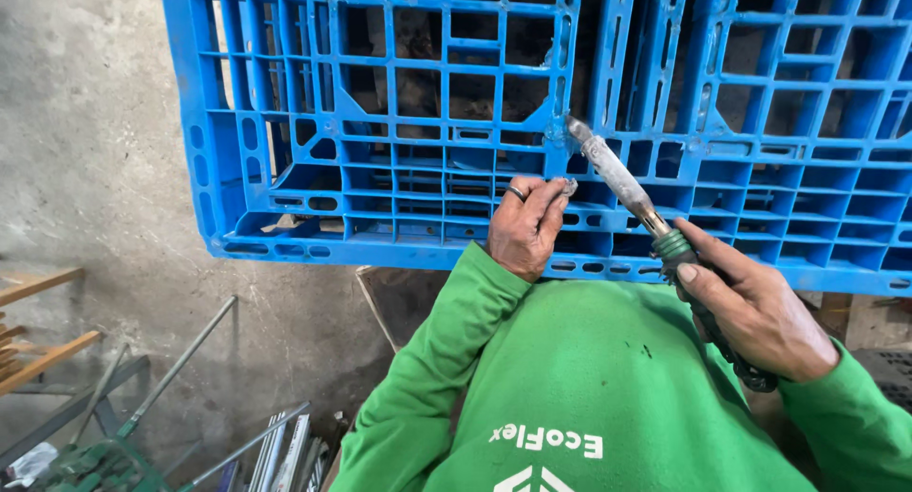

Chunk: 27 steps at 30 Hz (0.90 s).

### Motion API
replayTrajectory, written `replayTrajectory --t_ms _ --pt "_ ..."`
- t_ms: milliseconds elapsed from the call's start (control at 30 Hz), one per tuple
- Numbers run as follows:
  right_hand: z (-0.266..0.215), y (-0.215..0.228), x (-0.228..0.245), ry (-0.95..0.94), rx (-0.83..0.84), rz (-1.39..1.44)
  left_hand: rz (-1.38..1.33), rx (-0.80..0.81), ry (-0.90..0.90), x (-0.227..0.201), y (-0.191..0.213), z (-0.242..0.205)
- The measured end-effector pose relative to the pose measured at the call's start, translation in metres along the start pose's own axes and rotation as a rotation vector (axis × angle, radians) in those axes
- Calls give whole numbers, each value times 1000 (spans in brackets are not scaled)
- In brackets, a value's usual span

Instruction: The person uses a soldering iron to melt and fuse small blue plastic pieces onto a damaged blue plastic crate. They repeatedly apply heat to the crate's grid structure, pressing the plastic pieces into place to repair or reinforce the crate.

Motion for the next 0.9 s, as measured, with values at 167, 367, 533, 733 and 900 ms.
replayTrajectory --t_ms 167,367,533,733,900 --pt "13 7 13 13 97 -85 -28 -16 45 15 -1 -9" --pt "19 10 4 -29 187 -96 -34 -86 56 23 -1 -12" --pt "16 17 1 -70 120 -338 -18 -117 21 19 2 -12" --pt "22 11 21 123 45 -323 117 -102 -77 1 7 -5" --pt "19 4 -15 96 16 173 157 -113 -58 -15 6 0"
Point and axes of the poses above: each hand's wrist, its own z-axis towards the middle knuckle, its own y-axis out of the back of the hand, x = y × z, the point moved 10 cm from there along z, towards the middle knuckle, and after that the axes turned 5 degrees about -z, right-handed, at the moved point
